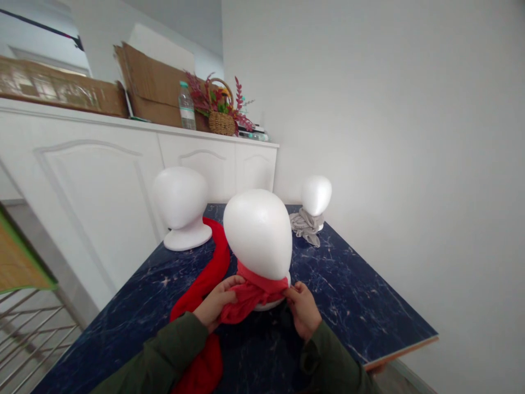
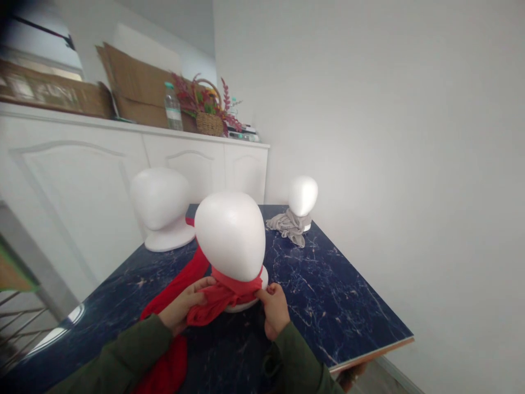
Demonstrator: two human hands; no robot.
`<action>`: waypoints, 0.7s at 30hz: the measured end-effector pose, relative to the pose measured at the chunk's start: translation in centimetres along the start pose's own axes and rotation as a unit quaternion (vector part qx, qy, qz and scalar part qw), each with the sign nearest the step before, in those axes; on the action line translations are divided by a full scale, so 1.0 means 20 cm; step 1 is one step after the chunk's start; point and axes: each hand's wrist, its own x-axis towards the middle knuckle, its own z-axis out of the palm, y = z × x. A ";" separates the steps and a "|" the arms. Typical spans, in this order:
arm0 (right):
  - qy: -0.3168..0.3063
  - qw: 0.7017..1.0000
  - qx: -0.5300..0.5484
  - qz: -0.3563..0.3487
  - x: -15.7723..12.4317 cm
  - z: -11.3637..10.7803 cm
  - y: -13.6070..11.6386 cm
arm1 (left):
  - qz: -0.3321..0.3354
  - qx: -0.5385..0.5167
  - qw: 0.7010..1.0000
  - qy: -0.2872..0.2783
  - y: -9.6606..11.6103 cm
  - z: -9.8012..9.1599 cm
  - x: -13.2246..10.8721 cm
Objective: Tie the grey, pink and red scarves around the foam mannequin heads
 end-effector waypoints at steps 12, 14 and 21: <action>-0.213 0.967 0.013 0.142 0.07 -0.05 -0.04 | 0.044 0.082 0.995 -0.033 -0.01 -0.02 0.02; -0.187 0.975 0.029 0.118 0.07 -0.07 -0.03 | 0.056 0.066 0.996 -0.027 -0.01 -0.02 0.02; 0.000 0.997 0.073 -0.004 0.25 -0.31 -0.15 | 0.048 0.043 0.997 0.033 -0.01 -0.02 0.01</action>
